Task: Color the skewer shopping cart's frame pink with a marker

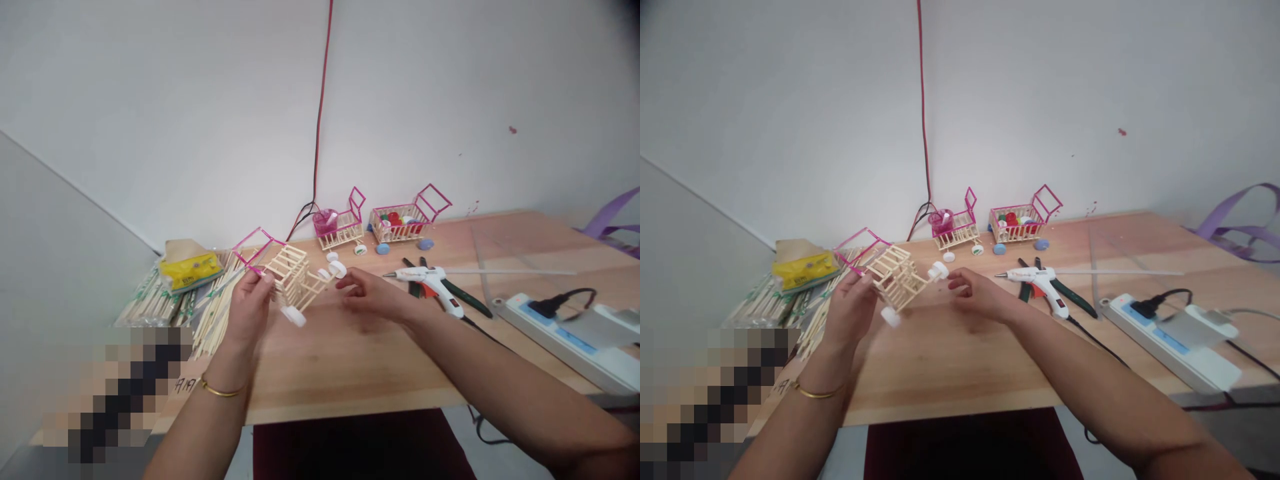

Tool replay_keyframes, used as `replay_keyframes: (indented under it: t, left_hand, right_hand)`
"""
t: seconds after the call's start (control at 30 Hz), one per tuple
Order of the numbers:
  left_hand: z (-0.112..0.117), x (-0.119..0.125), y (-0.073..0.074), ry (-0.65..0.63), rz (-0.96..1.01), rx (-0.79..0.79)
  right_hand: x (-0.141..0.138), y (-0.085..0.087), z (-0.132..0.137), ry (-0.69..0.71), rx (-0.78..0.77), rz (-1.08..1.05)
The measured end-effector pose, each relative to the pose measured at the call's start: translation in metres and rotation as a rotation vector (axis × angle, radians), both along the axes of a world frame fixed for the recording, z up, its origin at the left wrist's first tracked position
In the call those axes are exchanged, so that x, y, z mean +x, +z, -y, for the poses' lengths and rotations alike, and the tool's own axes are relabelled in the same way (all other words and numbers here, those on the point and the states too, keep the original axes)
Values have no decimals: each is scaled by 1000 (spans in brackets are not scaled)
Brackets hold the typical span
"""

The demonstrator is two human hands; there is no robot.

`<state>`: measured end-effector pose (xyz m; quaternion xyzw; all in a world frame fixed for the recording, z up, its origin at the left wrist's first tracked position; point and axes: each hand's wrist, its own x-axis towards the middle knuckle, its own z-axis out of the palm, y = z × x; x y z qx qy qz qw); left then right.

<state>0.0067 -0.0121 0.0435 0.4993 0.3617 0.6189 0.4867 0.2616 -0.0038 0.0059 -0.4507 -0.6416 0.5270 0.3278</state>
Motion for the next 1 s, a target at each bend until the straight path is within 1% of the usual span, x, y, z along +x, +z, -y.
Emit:
replay_keyframes:
  t: [0.03,0.1,0.17,0.2,0.23,0.3,0.4,0.5,0.57,0.63,0.73,0.8,0.87,0.93,1.0]
  left_hand:
    - [1,-2,-2,48,-122,65]
    - [3,-3,-5,112,-425,192]
    - [5,-2,-6,132,-711,321]
    - [6,0,-6,126,-817,383]
    - [7,2,-6,113,-893,440]
    - [7,6,-6,60,-969,518]
    - [5,9,-6,-36,-1003,541]
    - [3,6,-2,-90,-991,491]
    - [3,0,3,-71,-936,461]
    - [3,-6,6,27,-824,465]
    - [2,-13,6,301,-596,450]
    - [-1,-15,3,456,-470,367]
    - [-7,-15,-2,519,-370,262]
    - [-12,-13,-7,527,-266,171]
    - [-16,-10,-10,506,-156,79]
  right_hand:
    - [2,1,-1,-45,30,48]
    - [3,3,-3,-146,81,115]
    - [4,3,-5,-233,130,160]
    - [4,2,-6,-261,156,172]
    - [3,2,-7,-276,180,180]
    - [3,2,-7,-275,211,188]
    - [1,5,-4,-250,212,192]
    - [0,8,-1,-238,220,199]
    - [0,8,-1,-230,227,201]
    - [0,7,-1,-226,234,207]
    - [0,4,-1,-222,255,220]
    - [-1,4,-1,-217,259,217]
    - [-3,4,1,-221,263,211]
    - [-6,4,3,-229,277,218]
    - [-8,4,5,-229,301,236]
